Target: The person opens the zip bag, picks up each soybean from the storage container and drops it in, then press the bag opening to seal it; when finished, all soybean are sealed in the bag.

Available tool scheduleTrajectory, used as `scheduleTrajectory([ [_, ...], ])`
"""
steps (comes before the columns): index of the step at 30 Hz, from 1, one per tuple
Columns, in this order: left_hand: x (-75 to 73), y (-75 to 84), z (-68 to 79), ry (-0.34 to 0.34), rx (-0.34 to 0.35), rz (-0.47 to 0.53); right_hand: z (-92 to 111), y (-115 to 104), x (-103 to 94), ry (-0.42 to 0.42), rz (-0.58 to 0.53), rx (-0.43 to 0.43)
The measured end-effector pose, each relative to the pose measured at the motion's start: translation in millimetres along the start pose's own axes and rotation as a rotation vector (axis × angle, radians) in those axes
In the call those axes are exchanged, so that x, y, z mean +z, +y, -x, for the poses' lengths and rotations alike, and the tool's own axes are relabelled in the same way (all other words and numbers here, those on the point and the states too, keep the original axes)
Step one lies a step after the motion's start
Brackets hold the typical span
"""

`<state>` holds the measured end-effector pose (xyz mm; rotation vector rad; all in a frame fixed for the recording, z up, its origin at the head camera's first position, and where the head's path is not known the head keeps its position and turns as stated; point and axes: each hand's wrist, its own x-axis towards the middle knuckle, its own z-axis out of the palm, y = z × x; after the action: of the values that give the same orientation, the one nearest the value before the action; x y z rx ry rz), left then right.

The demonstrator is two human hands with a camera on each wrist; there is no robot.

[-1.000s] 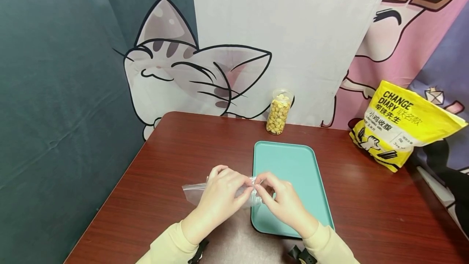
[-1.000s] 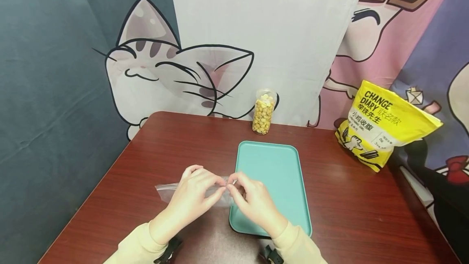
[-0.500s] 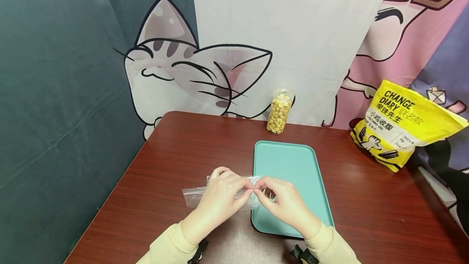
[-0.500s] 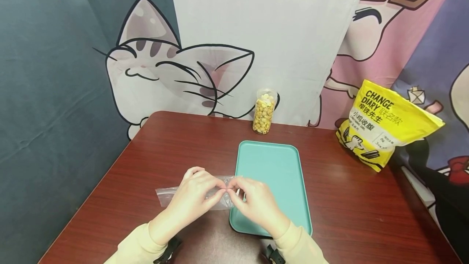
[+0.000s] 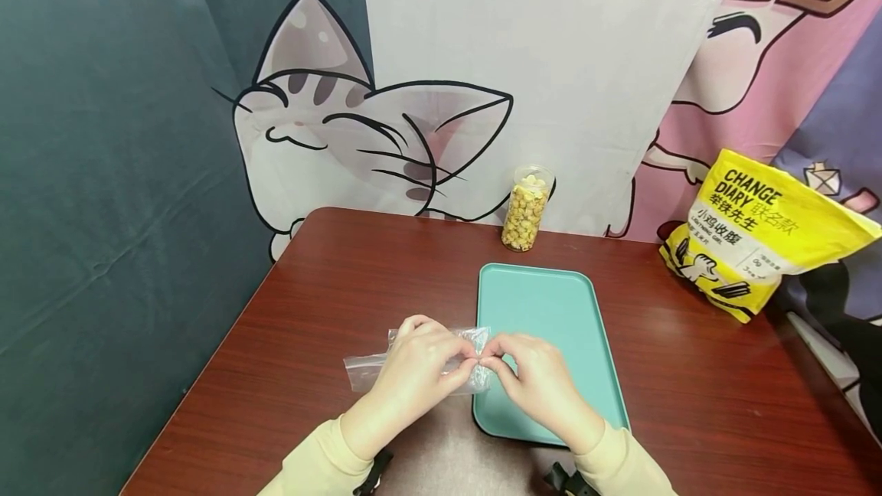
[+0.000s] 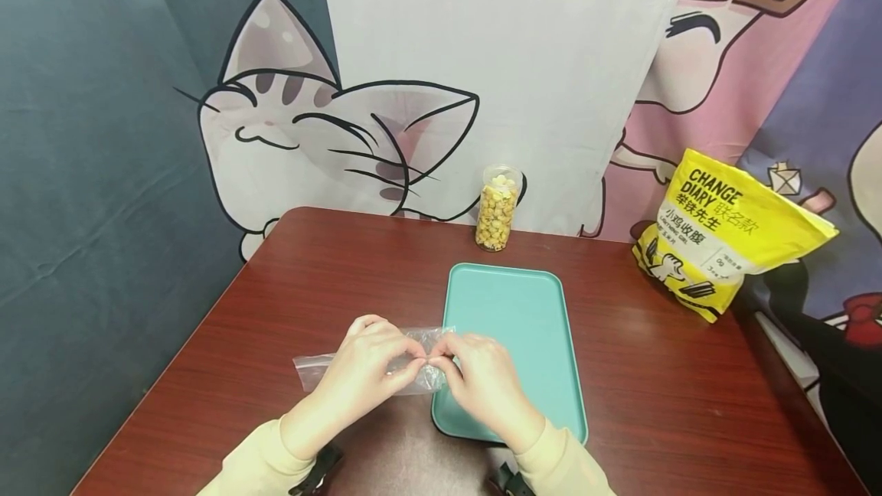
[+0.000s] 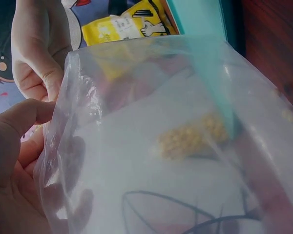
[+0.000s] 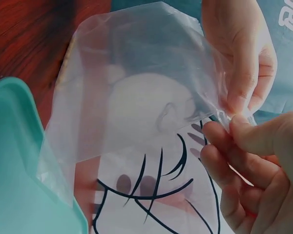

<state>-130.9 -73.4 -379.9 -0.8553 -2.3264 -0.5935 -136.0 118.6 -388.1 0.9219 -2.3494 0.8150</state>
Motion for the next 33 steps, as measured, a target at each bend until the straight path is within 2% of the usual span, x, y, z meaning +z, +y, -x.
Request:
scheduleTrajectory([
  [6,-2.2,-1.0,-0.8,-0.013,-0.015,-0.008,-1.2,-1.3,-3.2,-0.005,-0.061,0.061],
  [13,-3.8,-1.4,-0.5,-0.029,-0.035,-0.001,-0.8,0.4,-7.1,-0.047,-0.136,0.117],
  [21,-2.5,-1.6,0.4,-0.045,-0.067,0.016,0.0,0.3,-6.8,-0.052,-0.125,0.069],
  [33,0.8,-0.5,2.3,-0.005,0.003,0.007,2.2,1.8,-4.2,-0.014,-0.128,-0.011],
])
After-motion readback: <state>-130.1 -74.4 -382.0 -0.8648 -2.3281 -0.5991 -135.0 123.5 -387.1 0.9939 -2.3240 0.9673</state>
